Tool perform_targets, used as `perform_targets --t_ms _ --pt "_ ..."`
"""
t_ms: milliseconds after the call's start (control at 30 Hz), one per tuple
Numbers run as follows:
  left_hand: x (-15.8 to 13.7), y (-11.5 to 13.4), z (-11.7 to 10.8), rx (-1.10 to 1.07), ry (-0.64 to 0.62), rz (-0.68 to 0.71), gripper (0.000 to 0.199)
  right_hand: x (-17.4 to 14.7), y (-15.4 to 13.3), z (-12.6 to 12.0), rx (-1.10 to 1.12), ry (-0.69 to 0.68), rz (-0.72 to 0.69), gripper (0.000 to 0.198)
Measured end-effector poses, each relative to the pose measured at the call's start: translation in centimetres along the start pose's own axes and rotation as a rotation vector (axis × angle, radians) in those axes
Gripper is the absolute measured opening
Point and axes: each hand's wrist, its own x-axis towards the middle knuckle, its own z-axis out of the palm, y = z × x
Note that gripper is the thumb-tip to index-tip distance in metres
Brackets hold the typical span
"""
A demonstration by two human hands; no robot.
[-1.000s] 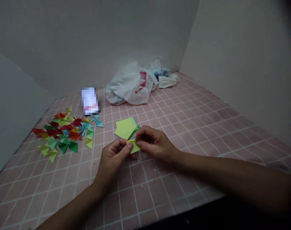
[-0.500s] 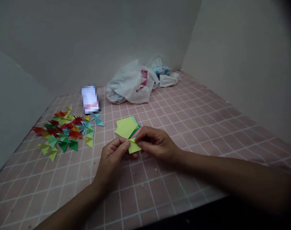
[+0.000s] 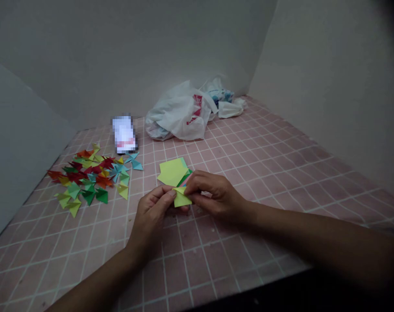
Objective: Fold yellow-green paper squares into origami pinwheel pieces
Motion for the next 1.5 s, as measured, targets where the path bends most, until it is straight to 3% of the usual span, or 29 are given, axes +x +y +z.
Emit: perform_targets --t_ms 567,633,733,800,900,1133,1500 --pt "0.38 -0.47 -0.22 0.114 -0.001 0.033 0.02 -0.07 0.15 0.05 -0.086 -0.075 -0.062 0.015" --pt "0.44 -0.43 -0.21 0.127 0.002 0.047 0.019 -0.06 0.04 0.05 -0.042 -0.064 -0.005 0.013" --pt "0.47 -0.31 -0.23 0.156 0.018 0.066 0.019 -0.03 0.03 0.1 0.211 -0.034 0.221 0.003" --pt "0.46 -0.19 -0.22 0.178 0.042 0.072 0.02 -0.01 0.19 0.16 0.43 -0.019 0.391 0.008" --pt "0.42 0.01 -0.14 0.213 0.057 0.085 0.02 0.01 0.44 0.28 0.576 0.007 0.527 0.016" --pt "0.37 0.19 -0.03 0.308 0.051 0.145 0.02 0.02 0.36 0.68 0.67 0.045 0.653 0.019" --pt "0.43 0.27 0.07 0.32 0.034 0.135 0.018 0.12 0.33 0.67 0.677 0.005 0.673 0.015"
